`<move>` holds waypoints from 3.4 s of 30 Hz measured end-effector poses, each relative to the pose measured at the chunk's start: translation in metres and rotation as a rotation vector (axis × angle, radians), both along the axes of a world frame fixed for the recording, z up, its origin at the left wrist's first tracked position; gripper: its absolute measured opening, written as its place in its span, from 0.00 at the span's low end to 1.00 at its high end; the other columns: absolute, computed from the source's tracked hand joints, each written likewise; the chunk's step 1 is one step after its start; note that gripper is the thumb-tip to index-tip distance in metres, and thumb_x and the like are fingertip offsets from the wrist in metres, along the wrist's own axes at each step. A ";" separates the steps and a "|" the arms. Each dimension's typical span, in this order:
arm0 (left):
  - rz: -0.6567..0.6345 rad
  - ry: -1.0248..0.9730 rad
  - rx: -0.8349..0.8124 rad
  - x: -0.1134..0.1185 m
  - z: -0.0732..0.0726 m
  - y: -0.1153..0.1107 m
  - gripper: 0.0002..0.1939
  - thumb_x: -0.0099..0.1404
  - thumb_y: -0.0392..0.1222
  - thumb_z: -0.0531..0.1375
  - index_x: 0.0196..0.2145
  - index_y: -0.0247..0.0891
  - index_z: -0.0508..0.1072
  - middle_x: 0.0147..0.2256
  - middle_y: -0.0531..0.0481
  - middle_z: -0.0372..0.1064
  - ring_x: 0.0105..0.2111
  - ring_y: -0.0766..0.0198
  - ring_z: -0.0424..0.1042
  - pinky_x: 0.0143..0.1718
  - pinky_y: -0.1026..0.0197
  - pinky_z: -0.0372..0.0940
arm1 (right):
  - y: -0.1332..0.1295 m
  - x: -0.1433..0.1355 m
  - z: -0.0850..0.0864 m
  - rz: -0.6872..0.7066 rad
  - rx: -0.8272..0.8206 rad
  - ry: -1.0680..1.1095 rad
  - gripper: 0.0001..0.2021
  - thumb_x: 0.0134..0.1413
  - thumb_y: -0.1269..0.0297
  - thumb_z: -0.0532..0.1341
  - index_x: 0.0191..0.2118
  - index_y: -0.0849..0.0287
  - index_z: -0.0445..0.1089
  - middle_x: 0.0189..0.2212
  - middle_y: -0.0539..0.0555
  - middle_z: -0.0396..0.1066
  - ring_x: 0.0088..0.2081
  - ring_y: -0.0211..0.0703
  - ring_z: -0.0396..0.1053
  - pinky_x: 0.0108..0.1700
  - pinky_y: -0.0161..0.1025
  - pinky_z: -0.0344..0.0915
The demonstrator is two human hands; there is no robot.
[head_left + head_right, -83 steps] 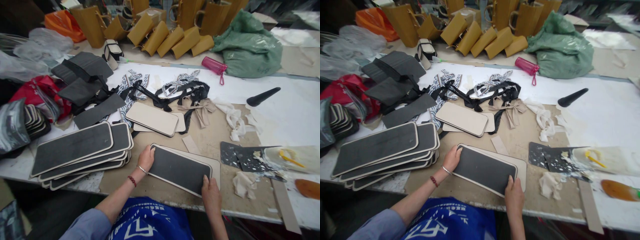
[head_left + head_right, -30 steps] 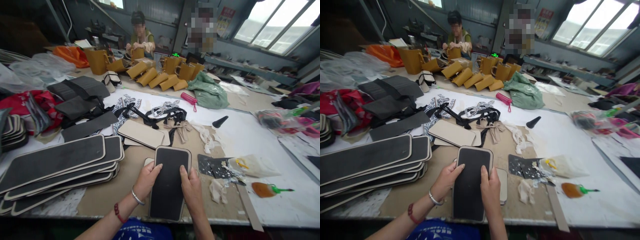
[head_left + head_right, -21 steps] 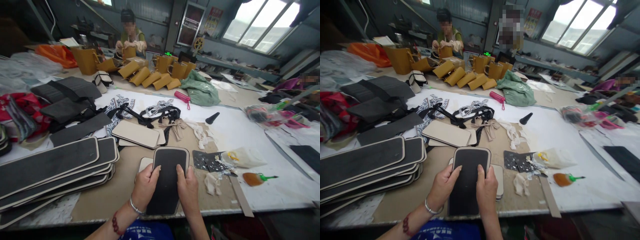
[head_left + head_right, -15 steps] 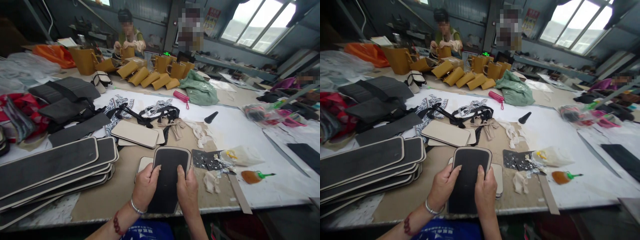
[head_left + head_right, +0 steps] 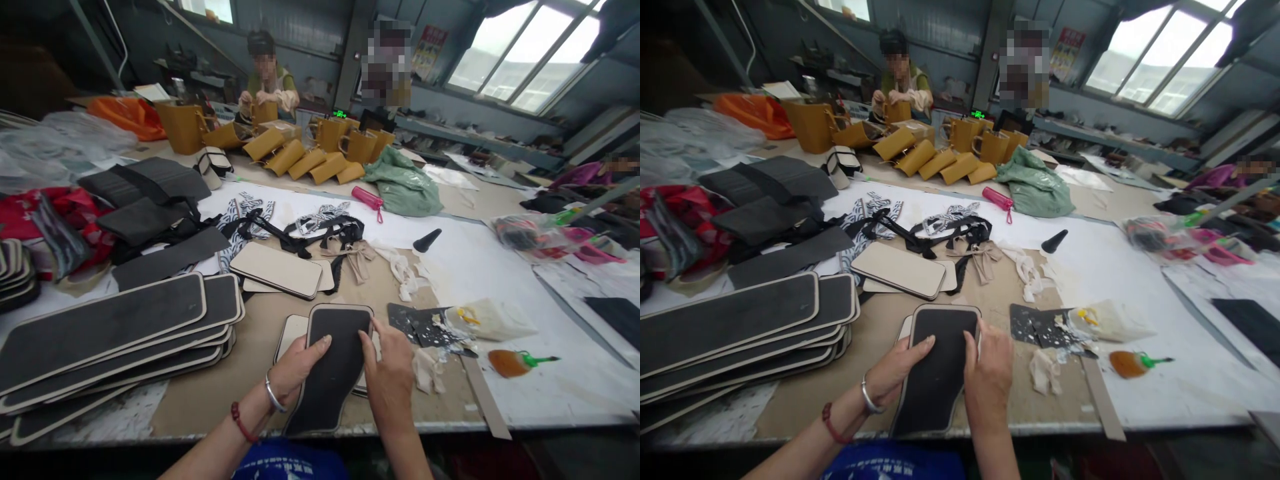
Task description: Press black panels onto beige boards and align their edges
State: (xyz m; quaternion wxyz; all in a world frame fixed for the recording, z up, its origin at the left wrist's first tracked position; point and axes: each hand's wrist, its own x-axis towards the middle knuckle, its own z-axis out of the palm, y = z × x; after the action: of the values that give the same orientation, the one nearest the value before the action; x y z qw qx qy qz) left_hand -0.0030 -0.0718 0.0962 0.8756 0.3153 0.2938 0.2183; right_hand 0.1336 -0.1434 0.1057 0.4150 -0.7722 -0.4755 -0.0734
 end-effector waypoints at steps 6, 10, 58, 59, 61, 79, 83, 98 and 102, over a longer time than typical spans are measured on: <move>-0.038 -0.001 0.032 0.003 0.000 0.002 0.28 0.49 0.50 0.65 0.45 0.31 0.69 0.35 0.42 0.74 0.33 0.58 0.73 0.38 0.59 0.67 | 0.005 0.003 -0.006 -0.024 -0.077 0.571 0.21 0.48 0.51 0.58 0.44 0.61 0.66 0.37 0.58 0.68 0.38 0.46 0.65 0.39 0.43 0.64; -0.049 -0.010 0.016 0.004 0.001 0.004 0.28 0.51 0.53 0.63 0.45 0.31 0.70 0.36 0.42 0.74 0.34 0.57 0.73 0.38 0.57 0.67 | 0.004 0.004 0.004 0.043 -0.080 0.837 0.19 0.44 0.48 0.60 0.34 0.60 0.64 0.28 0.52 0.68 0.31 0.43 0.65 0.34 0.40 0.64; -0.076 0.108 0.166 0.006 0.010 0.024 0.23 0.47 0.49 0.67 0.39 0.32 0.71 0.32 0.45 0.74 0.31 0.61 0.72 0.36 0.61 0.67 | -0.012 0.004 0.010 0.051 -0.044 0.877 0.15 0.45 0.50 0.61 0.26 0.58 0.63 0.23 0.49 0.67 0.26 0.40 0.62 0.28 0.36 0.59; -0.078 0.110 0.168 0.005 0.011 0.024 0.23 0.48 0.49 0.67 0.39 0.32 0.71 0.32 0.46 0.74 0.31 0.61 0.72 0.36 0.61 0.67 | -0.012 0.004 0.011 0.051 -0.043 0.880 0.15 0.45 0.50 0.61 0.26 0.59 0.63 0.23 0.49 0.67 0.27 0.40 0.62 0.29 0.36 0.59; -0.081 0.113 0.173 0.005 0.012 0.024 0.22 0.48 0.49 0.67 0.38 0.32 0.71 0.32 0.46 0.74 0.31 0.62 0.72 0.34 0.62 0.67 | -0.012 0.004 0.012 0.050 -0.042 0.886 0.16 0.45 0.50 0.61 0.26 0.59 0.63 0.24 0.50 0.67 0.27 0.41 0.63 0.29 0.36 0.59; 0.165 0.134 0.066 0.026 0.008 0.000 0.22 0.50 0.45 0.66 0.41 0.31 0.71 0.34 0.44 0.75 0.35 0.58 0.73 0.38 0.59 0.69 | 0.001 0.000 0.016 0.030 0.024 0.762 0.18 0.51 0.51 0.56 0.42 0.57 0.59 0.26 0.48 0.66 0.28 0.40 0.63 0.31 0.36 0.60; 0.203 0.119 0.047 0.032 0.002 -0.010 0.22 0.52 0.46 0.64 0.43 0.32 0.69 0.36 0.44 0.74 0.35 0.59 0.73 0.38 0.59 0.68 | 0.003 0.006 0.016 -0.030 -0.099 0.459 0.15 0.55 0.51 0.50 0.24 0.55 0.57 0.19 0.47 0.59 0.24 0.39 0.58 0.29 0.36 0.55; -0.188 0.360 0.484 0.020 0.009 0.047 0.21 0.47 0.52 0.63 0.32 0.31 0.71 0.26 0.50 0.71 0.26 0.65 0.66 0.27 0.65 0.62 | 0.017 0.034 0.016 0.271 -0.551 0.210 0.12 0.56 0.55 0.51 0.29 0.58 0.63 0.25 0.51 0.67 0.28 0.40 0.63 0.29 0.34 0.52; -0.011 0.418 0.393 0.011 -0.037 0.053 0.21 0.46 0.52 0.63 0.32 0.31 0.72 0.25 0.49 0.71 0.27 0.62 0.68 0.29 0.63 0.63 | -0.009 0.071 -0.023 0.348 -0.751 0.433 0.14 0.48 0.53 0.57 0.24 0.58 0.61 0.21 0.47 0.63 0.25 0.37 0.61 0.27 0.33 0.51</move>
State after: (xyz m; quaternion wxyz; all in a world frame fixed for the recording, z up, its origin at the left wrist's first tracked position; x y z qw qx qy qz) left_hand 0.0077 -0.0185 0.0592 0.7193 0.5186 0.4184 0.1964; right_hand 0.2043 -0.1526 0.0827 0.2027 -0.7751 -0.4943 0.3373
